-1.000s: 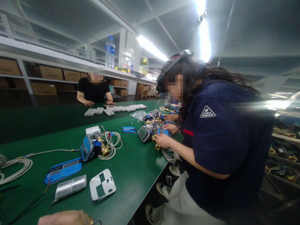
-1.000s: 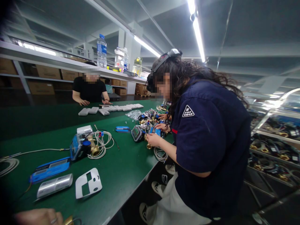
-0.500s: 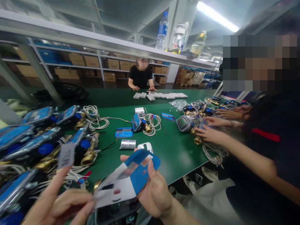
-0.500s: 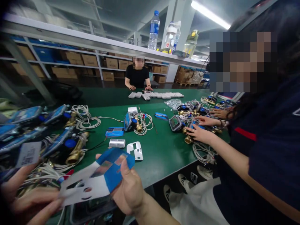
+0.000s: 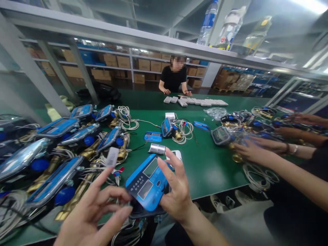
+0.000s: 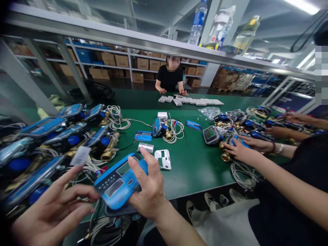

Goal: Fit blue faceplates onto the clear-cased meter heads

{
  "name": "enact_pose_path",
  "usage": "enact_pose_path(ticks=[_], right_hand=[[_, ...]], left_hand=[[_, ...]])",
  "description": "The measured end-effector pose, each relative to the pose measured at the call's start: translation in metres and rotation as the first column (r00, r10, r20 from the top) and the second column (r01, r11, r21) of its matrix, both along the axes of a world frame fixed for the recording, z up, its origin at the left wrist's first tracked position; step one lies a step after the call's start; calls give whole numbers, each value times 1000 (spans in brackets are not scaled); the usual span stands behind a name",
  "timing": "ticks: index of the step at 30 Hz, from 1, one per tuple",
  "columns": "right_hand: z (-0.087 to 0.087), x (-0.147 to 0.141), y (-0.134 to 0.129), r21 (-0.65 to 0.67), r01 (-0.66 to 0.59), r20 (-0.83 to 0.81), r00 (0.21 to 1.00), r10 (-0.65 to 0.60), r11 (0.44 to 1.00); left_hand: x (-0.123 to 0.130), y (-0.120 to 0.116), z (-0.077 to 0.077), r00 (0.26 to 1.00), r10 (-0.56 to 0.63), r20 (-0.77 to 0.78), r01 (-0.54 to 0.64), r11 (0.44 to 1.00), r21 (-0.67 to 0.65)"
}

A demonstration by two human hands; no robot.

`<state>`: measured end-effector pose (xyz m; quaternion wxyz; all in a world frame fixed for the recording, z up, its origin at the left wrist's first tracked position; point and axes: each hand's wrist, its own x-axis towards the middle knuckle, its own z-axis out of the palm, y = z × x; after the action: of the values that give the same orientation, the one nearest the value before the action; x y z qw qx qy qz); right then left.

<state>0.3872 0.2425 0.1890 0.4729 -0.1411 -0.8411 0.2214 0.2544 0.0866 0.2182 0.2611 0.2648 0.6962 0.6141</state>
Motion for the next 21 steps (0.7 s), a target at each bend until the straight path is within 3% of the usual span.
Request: enact_pose_path(ticks=[3, 5, 8, 10, 12, 17, 21], right_hand=[[3, 0, -1, 101, 70, 41, 996, -74, 992], [5, 4, 2, 73, 65, 105, 992, -72, 995], [7, 14, 9, -176, -7, 194, 980, 41, 984], [7, 21, 14, -381, -54, 178, 975, 131, 923], [7, 26, 19, -510, -60, 127, 981, 144, 858], [10, 30, 24, -645, 23, 92, 995, 49, 764], [13, 31, 21, -657, 67, 92, 996, -8, 751]], left_hand=[[8, 22, 10, 992, 21, 127, -27, 999, 47], [11, 34, 13, 992, 33, 123, -43, 996, 77], [7, 42, 10, 996, 43, 72, -49, 995, 86], [0, 41, 5, 998, 32, 50, -36, 996, 86], [-8, 40, -1, 999, -13, 30, 10, 996, 91], [-19, 40, -10, 997, -78, -25, 80, 993, 83], [-15, 43, -11, 997, -74, -15, 75, 995, 67]])
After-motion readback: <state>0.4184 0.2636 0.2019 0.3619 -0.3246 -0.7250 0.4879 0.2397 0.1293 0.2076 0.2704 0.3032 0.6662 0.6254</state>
